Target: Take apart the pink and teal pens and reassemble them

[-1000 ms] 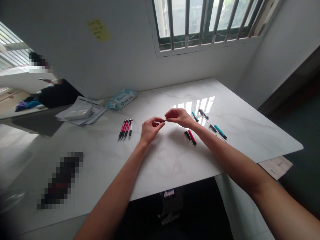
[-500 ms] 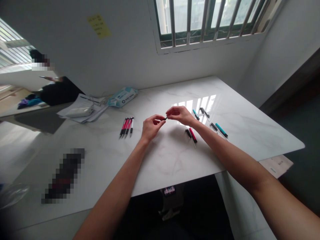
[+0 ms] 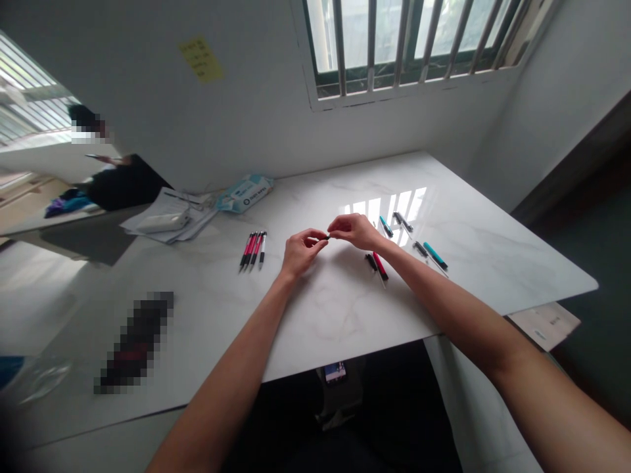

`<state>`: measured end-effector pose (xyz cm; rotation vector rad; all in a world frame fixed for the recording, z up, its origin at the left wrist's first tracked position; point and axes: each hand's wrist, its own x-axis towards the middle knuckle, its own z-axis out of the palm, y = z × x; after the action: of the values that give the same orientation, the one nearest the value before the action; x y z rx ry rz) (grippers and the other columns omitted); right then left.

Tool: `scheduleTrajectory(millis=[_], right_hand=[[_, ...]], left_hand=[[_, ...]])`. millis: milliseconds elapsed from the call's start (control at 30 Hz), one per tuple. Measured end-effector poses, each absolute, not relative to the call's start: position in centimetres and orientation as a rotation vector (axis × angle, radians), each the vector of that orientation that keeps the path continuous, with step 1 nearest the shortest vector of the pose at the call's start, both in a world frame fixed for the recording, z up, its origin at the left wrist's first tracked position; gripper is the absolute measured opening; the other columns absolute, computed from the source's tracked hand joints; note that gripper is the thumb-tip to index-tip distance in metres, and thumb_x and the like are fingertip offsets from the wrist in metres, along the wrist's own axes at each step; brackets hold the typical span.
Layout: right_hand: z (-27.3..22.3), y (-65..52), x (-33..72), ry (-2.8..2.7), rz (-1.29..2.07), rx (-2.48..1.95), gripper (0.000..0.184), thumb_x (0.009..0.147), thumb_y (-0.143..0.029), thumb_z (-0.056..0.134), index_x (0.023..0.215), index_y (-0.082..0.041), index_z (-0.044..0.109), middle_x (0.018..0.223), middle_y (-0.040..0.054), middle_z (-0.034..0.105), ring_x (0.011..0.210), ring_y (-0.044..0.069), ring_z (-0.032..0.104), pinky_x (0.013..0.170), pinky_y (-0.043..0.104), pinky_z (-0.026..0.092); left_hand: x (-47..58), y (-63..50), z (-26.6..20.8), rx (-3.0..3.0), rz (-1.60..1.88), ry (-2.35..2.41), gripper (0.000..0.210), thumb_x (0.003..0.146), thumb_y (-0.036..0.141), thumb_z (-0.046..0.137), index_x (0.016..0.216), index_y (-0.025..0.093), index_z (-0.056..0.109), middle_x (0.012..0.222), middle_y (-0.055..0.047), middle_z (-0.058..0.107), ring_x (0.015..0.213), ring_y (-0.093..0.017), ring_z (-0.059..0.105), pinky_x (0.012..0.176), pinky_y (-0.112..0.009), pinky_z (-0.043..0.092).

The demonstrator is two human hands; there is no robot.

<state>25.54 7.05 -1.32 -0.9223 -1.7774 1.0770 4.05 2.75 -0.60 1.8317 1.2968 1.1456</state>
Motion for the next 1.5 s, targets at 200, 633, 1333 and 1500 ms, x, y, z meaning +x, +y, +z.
scheduleTrajectory(millis=[200,633,1333,1500], right_hand=[[-1.1,6.8,25.7,-1.865,1.04,-0.928,0.026,0.084,-0.043,0.082,0.098,-0.02,0.083,0.091,0.007,0.083,0.085,0.023,0.079,0.083,0.036,0.064],[-0.3,6.3,25.8,-1.869,0.976,-0.891,0.029,0.083,-0.046,0.083,0.097,-0.02,0.083,0.09,0.006,0.083,0.086,0.023,0.078,0.087,0.038,0.063],[1.6,5.9,24.6,-2.084,0.902,-1.108,0.04,0.1,-0.048,0.062,0.079,-0.017,0.075,0.074,0.0059,0.077,0.067,0.016,0.07,0.066,0.027,0.049],[1.9,5.5,23.9,-2.019,0.87,-1.074,0.023,0.098,-0.04,0.07,0.101,-0.018,0.074,0.084,0.0059,0.081,0.073,0.016,0.072,0.066,0.025,0.048]], left_hand=[[3.9,2.9,-0.8,1.786,1.149,1.313,0.016,0.085,0.034,0.079,0.094,0.022,0.083,0.095,-0.006,0.083,0.076,-0.02,0.075,0.075,-0.032,0.057],[3.7,3.8,-1.1,1.563,1.114,1.158,0.031,0.078,0.043,0.084,0.096,0.017,0.084,0.092,-0.009,0.082,0.074,-0.019,0.072,0.071,-0.031,0.055],[3.3,3.6,-1.1,1.727,1.235,1.206,0.025,0.08,0.041,0.084,0.094,0.02,0.083,0.095,-0.008,0.083,0.079,-0.021,0.075,0.074,-0.032,0.057],[3.1,3.9,-1.1,1.694,1.268,1.163,0.029,0.081,0.044,0.084,0.096,0.02,0.083,0.097,-0.009,0.083,0.08,-0.021,0.076,0.076,-0.032,0.058]])
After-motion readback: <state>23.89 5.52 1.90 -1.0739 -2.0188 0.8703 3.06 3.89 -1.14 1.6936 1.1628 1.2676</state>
